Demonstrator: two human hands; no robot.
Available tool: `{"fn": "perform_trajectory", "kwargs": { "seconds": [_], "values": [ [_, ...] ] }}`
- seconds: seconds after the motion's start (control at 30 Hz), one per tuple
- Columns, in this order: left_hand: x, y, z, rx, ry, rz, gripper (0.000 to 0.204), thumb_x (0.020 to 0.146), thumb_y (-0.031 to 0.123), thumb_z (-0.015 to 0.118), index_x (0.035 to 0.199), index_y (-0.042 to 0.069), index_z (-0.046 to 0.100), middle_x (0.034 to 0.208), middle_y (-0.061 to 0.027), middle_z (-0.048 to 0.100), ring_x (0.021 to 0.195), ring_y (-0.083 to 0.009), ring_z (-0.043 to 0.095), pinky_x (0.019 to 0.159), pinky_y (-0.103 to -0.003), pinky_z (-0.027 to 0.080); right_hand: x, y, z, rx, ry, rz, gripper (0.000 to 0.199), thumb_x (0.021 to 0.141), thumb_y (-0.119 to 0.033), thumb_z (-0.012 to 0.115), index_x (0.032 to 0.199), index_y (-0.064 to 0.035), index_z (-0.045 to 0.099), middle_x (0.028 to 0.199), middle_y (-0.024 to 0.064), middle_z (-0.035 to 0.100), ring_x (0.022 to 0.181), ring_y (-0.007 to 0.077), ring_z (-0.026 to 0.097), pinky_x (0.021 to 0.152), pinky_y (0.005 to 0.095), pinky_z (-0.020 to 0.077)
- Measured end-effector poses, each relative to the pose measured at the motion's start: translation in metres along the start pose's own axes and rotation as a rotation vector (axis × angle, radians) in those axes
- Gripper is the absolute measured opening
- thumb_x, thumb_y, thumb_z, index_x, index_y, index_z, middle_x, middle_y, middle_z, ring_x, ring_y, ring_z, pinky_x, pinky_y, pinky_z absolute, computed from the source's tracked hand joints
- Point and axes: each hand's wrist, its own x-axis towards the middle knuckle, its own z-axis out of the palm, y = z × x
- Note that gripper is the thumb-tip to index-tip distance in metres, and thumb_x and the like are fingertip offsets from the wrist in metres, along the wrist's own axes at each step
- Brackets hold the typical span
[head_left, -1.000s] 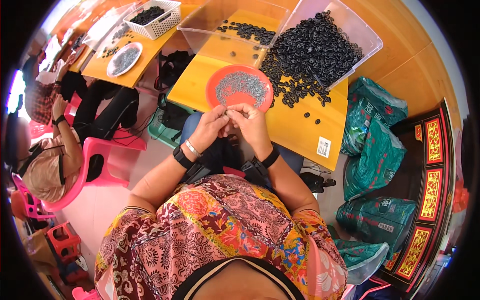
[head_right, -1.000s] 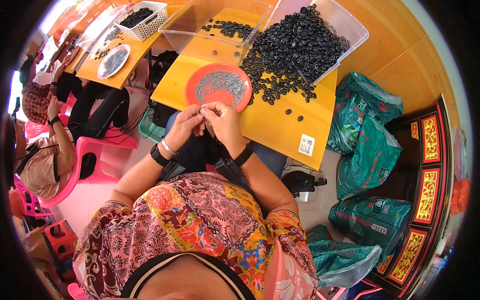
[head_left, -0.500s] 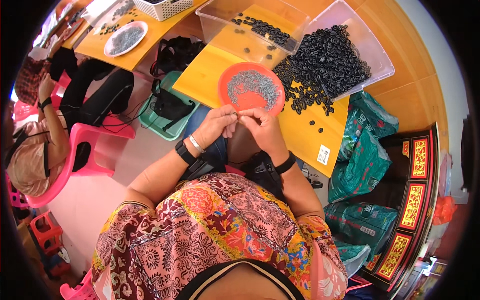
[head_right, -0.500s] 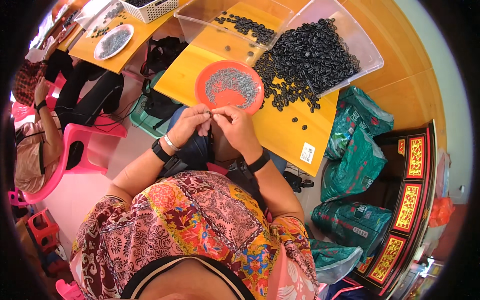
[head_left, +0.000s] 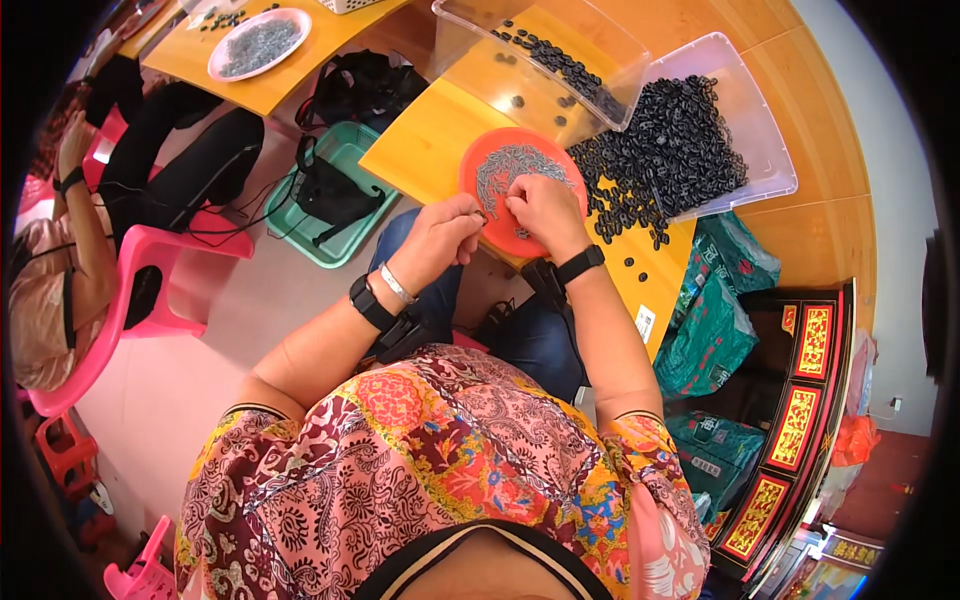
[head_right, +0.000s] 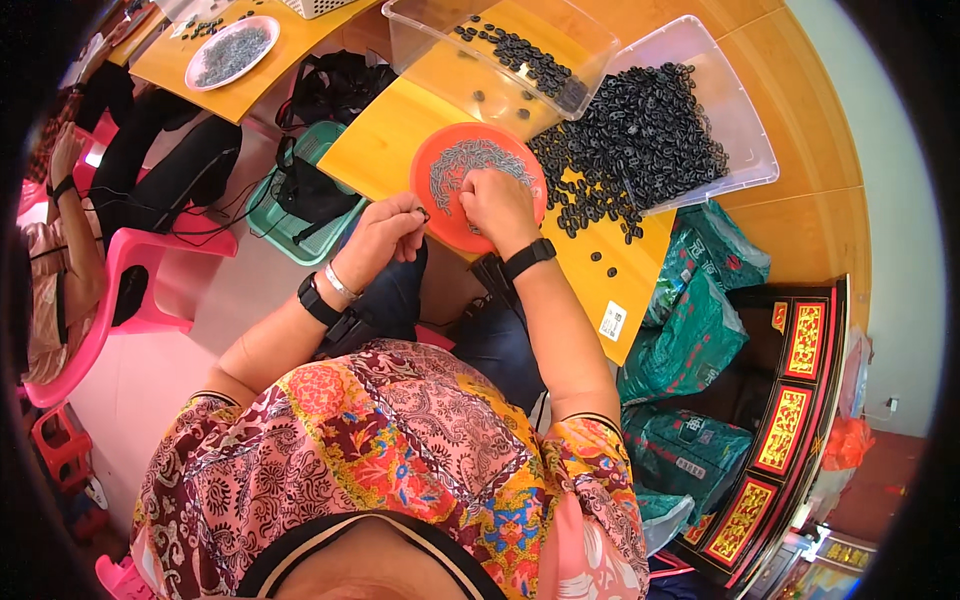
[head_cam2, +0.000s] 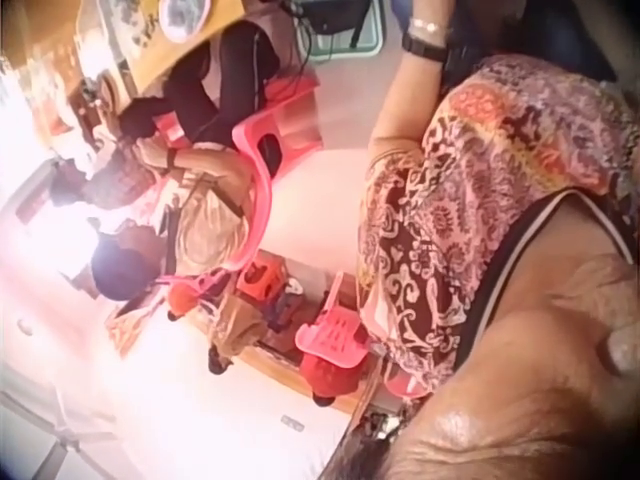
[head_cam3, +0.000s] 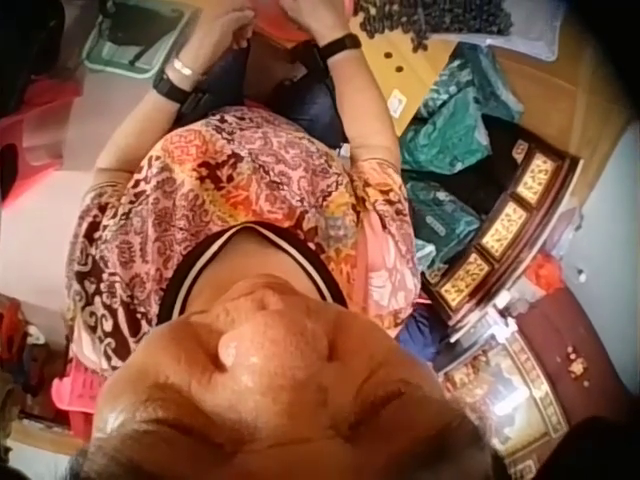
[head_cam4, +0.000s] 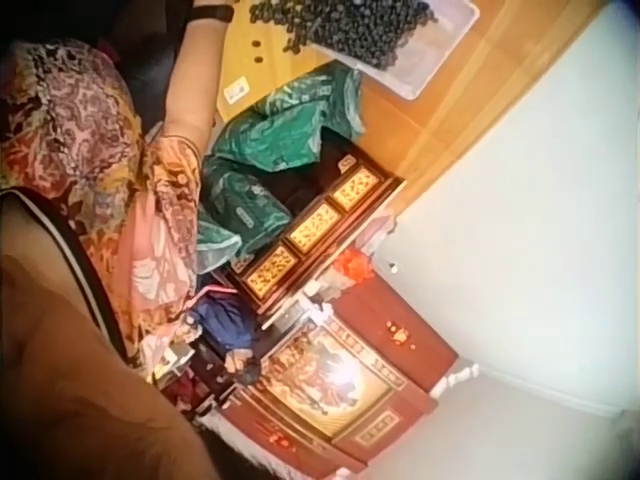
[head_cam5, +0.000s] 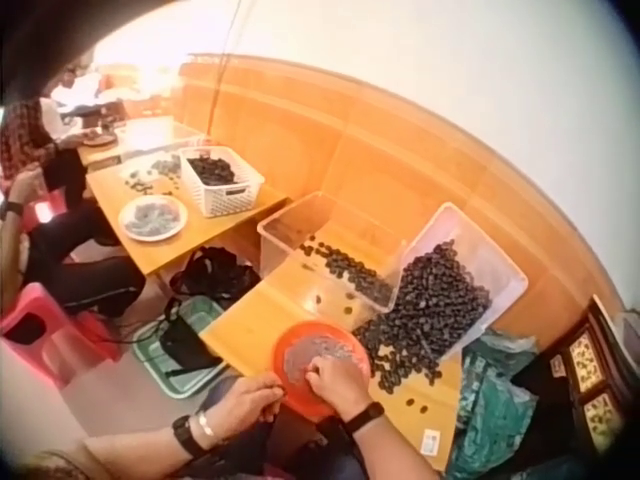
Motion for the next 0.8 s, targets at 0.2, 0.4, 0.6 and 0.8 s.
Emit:
{"fn": "perform_trajectory", "kwargs": {
  "seconds": [0.2,0.4,0.6,0.8],
  "values": [
    [0.004,-0.005,-0.003,0.024,-0.018,0.043,0.016,0.087,0.02,0.047,0.08,0.007,0.054,0.064,-0.0005,0.053,0.052,-0.009,0.051,0.047,-0.02,0.038,0.001,-0.008,0.0,-0.104,-0.03,-0.029,0.012,0.071,-0.013,0.056,0.073,-0.0022,0.062,0.073,0.02,0.062,0.072,0.0379,0.061,0.066,0.0463,0.0474],
    [0.007,-0.01,-0.004,0.042,-0.03,0.057,0.016,0.088,0.019,0.046,0.079,0.008,0.053,0.064,0.0005,0.054,0.053,-0.0074,0.052,0.048,-0.018,0.038,-0.022,0.011,-0.004,0.538,0.042,0.07,0.009,0.075,-0.007,0.06,0.08,0.0004,0.061,0.068,0.0116,0.063,0.061,0.0189,0.062,0.058,0.0309,0.0493],
    [0.007,-0.015,-0.001,0.056,-0.055,0.062,0.015,0.091,0.018,0.047,0.083,0.007,0.053,0.065,0.0015,0.054,0.054,-0.006,0.051,0.049,-0.018,0.038,-0.054,0.005,-0.006,1.22,0.014,0.191,0.01,0.086,-0.005,0.059,0.094,-0.0003,0.061,0.081,0.0039,0.063,0.067,0.0088,0.059,0.062,0.0225,0.0502],
    [0.0,-0.013,0.008,0.133,-0.057,0.128,0.014,0.092,0.018,0.048,0.086,0.006,0.054,0.068,0.0019,0.054,0.056,-0.0047,0.049,0.051,-0.017,0.037,-0.07,-0.023,-0.005,1.498,0.037,0.25,0.012,0.087,-0.009,0.061,0.098,-0.0029,0.062,0.082,0.0024,0.064,0.071,0.008,0.06,0.065,0.0205,0.0505]
  ]
}}
